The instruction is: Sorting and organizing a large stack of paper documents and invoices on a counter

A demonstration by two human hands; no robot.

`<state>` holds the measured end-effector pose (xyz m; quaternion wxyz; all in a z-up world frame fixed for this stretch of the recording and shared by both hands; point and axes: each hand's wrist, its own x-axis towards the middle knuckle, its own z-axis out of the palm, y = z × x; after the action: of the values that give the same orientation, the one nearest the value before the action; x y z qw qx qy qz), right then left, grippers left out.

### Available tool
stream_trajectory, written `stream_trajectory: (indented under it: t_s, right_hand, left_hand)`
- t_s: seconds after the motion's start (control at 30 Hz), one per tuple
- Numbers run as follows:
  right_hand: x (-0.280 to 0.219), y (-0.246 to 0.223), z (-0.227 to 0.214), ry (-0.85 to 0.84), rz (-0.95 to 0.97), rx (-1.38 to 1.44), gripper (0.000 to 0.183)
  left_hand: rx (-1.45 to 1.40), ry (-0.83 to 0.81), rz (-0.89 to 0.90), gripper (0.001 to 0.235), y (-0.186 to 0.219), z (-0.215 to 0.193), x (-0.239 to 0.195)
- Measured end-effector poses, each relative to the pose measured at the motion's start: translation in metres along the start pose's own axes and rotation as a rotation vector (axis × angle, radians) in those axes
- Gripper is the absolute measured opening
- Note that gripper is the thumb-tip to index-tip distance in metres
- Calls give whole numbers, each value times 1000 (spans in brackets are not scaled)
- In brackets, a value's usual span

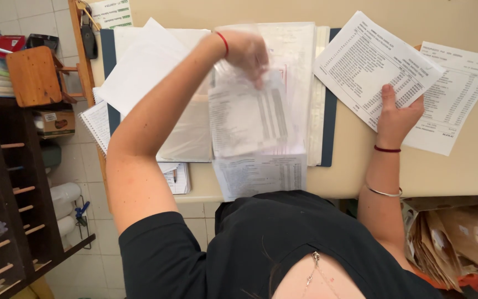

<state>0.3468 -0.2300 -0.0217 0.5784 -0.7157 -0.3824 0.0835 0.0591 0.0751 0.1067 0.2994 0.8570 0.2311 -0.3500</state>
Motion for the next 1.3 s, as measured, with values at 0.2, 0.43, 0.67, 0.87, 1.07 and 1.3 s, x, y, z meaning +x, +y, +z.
stream_trajectory:
  t_s: [0.2,0.43,0.67,0.87,1.07,1.3]
  right_hand:
    - [-1,2,1,8,17,23,41]
    - [0,5,1,6,6,20,43]
    - [-1,8,1,10,13,23,44]
    - [-1,-1,0,3,34,8,44]
    - [0,-3,0,3,27,10,41]
    - [1,2,0,7,20,-6,40]
  left_hand:
    - [-359,-11,-41,13,-43,-26,-15]
    - [-375,-79,7,15,-12,-6,5]
    - [-314,-259,-2,27,31,3,8]
    - [21,-256,61,56,38,-3,2]
    - [30,-31,53,28,-50,-2,54]
    - [-183,73,82,38,-55,-16,7]
